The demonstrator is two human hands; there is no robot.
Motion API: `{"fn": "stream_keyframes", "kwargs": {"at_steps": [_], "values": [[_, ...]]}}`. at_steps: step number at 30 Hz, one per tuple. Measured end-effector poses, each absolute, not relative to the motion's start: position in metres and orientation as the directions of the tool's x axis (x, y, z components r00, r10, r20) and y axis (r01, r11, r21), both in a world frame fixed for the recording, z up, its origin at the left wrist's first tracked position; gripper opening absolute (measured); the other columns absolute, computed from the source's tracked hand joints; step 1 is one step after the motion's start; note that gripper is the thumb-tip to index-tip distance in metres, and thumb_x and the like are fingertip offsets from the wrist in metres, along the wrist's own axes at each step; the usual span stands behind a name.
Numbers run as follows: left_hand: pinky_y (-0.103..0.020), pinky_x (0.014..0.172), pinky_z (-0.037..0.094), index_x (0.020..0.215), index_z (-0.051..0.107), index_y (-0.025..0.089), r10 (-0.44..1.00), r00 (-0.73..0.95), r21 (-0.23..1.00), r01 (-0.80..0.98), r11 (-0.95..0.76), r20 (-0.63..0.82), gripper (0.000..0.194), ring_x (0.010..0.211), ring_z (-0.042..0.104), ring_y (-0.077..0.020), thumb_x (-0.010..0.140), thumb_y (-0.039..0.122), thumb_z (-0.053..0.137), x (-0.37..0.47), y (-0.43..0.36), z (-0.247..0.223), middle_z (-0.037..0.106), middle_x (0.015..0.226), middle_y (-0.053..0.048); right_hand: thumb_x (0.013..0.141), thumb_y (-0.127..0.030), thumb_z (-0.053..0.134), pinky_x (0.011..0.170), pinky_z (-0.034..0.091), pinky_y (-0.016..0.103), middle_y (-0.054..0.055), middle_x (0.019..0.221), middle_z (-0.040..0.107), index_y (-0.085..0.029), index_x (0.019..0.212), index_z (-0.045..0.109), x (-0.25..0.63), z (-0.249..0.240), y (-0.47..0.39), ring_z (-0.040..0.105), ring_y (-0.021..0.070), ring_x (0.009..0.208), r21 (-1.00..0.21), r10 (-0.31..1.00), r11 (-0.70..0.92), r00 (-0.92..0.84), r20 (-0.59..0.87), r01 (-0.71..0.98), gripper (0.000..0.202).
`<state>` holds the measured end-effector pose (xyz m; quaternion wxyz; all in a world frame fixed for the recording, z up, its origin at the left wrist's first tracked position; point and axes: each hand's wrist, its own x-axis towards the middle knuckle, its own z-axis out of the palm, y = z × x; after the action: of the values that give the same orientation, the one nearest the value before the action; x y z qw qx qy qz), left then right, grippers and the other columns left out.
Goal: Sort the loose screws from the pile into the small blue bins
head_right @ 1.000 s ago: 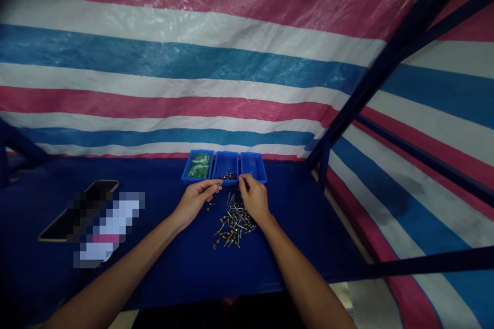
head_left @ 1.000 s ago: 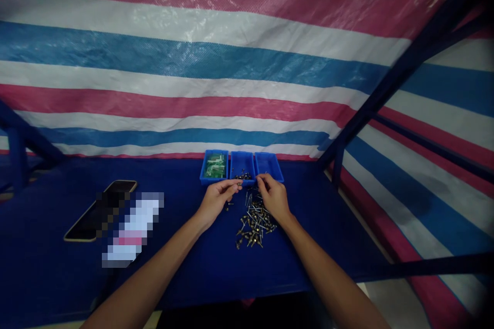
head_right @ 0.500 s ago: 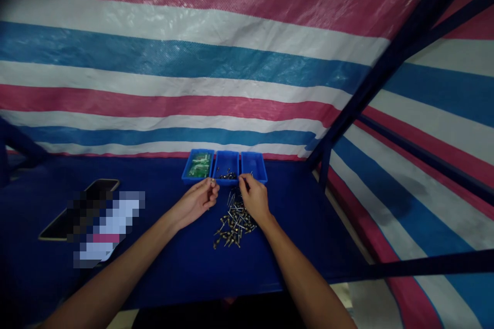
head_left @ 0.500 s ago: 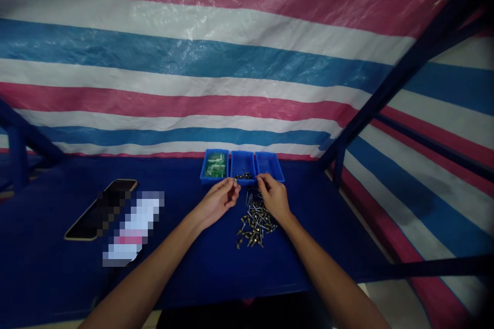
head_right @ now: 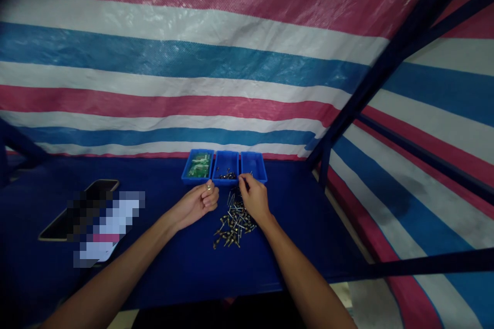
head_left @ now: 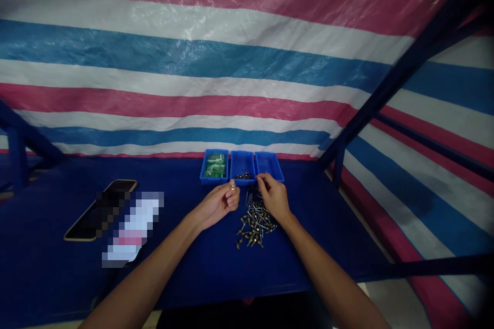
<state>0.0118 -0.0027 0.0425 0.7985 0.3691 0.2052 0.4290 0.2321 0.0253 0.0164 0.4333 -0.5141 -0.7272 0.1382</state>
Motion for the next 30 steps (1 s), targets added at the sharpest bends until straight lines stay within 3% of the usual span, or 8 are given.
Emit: {"fn": "stream_keyframes", "kwargs": {"at_steps": [9,15,24,30], "values": [[-0.021,0.054,0.028,0.091,0.056,0.016,0.818,0.573,0.72,-0.546,0.428,-0.051,0.03,0.062,0.039,-0.0079,0.096,0.04,0.073,0.0092,-0.0054,0.0431,0.045,0.082,0.001,0.109,-0.04,0.047,0.067,0.049,0.027,0.004,0.085,0.075,-0.022,0.109,0.073,0.232,0.0156,0.0262,0.07,0.0204,0.074,-0.641,0.866,0.435,-0.1,0.49,0.632,0.032],[-0.02,0.055,0.026,0.102,0.059,0.017,0.839,0.544,0.754,-0.539,0.374,-0.028,0.027,0.063,0.039,-0.0063,0.094,0.034,0.079,0.0089,-0.0054,0.0412,0.048,0.086,0.0,0.108,-0.041,0.047,0.066,0.049,0.027,0.004,0.083,0.075,-0.022,0.109,0.073,0.2319,0.0164,0.0259,0.07,0.0203,0.073,-0.641,0.865,0.436,-0.097,0.492,0.632,0.032],[-0.023,0.055,0.022,0.097,0.061,0.017,0.837,0.547,0.818,-0.493,0.297,0.025,0.032,0.06,0.033,-0.0058,0.086,0.034,0.086,0.0099,-0.0044,0.0361,0.045,0.079,0.004,0.108,-0.042,0.046,0.066,0.05,0.028,0.004,0.084,0.075,-0.023,0.109,0.073,0.2325,0.0167,0.0256,0.069,0.0204,0.072,-0.641,0.865,0.437,-0.101,0.491,0.631,0.032],[-0.024,0.055,0.021,0.091,0.061,0.016,0.824,0.567,0.823,-0.474,0.312,0.014,0.036,0.062,0.037,-0.0075,0.085,0.041,0.087,0.0102,-0.0066,0.0357,0.051,0.08,0.0,0.108,-0.042,0.046,0.066,0.05,0.027,0.004,0.085,0.075,-0.023,0.11,0.073,0.2326,0.0165,0.0258,0.069,0.0199,0.071,-0.638,0.865,0.435,-0.098,0.492,0.635,0.033]]}}
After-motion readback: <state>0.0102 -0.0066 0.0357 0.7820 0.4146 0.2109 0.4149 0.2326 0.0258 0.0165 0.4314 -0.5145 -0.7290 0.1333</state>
